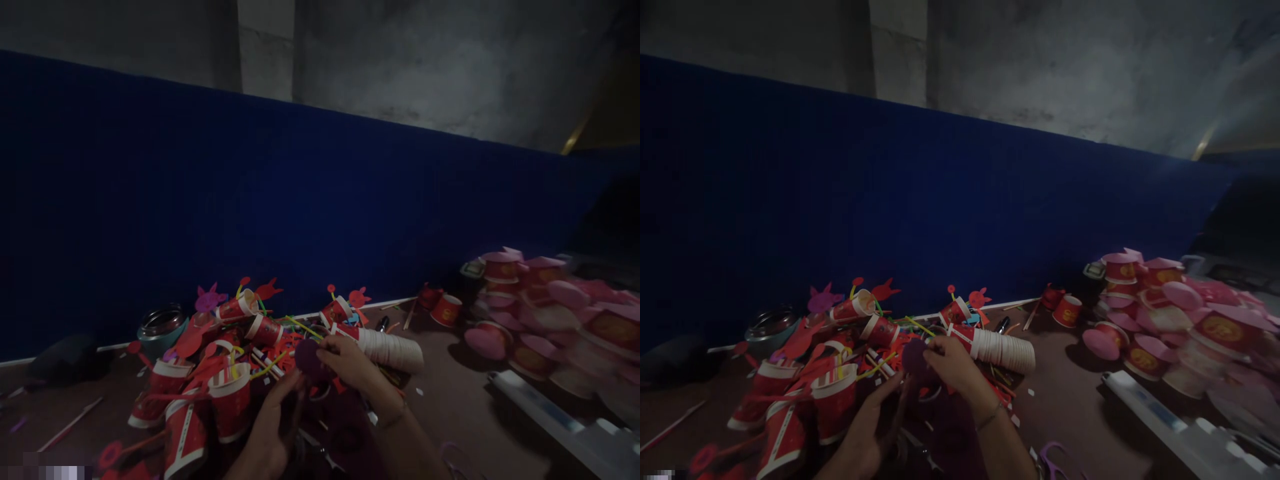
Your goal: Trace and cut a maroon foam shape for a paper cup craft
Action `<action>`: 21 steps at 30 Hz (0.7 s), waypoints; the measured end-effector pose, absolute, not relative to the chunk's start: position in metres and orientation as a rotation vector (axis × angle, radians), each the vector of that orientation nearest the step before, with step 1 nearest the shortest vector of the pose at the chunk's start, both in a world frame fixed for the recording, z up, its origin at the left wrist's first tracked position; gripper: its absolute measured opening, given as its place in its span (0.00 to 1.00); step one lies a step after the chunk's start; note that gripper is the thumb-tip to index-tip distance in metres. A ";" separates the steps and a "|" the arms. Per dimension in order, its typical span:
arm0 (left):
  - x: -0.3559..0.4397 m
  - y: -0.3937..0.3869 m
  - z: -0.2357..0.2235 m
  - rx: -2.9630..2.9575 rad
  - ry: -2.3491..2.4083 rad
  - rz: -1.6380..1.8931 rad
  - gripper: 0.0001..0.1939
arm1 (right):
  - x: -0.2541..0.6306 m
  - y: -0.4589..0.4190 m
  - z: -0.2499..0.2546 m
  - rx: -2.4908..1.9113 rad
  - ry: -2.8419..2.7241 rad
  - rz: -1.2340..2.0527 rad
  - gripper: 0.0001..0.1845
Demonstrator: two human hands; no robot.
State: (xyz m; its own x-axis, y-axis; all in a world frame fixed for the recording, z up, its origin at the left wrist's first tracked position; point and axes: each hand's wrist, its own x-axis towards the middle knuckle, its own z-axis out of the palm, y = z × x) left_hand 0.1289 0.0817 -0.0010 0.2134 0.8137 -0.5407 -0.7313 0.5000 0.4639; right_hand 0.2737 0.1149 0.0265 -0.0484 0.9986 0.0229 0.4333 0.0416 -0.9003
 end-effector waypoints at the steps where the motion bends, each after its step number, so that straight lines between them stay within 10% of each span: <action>1: 0.129 0.082 -0.002 0.082 0.808 1.051 0.02 | 0.274 0.115 0.027 -1.488 -1.576 0.977 0.06; 21: 0.126 0.088 -0.027 0.652 0.971 1.172 0.17 | 0.289 0.110 0.035 -1.592 -1.787 0.954 0.14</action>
State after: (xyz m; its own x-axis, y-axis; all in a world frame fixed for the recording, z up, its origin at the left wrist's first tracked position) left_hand 0.1262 0.0880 -0.0271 0.0835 0.9558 -0.2820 -0.4547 0.2883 0.8427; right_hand 0.2886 0.1098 0.0345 -0.1406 0.9888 -0.0503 0.5922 0.0433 -0.8046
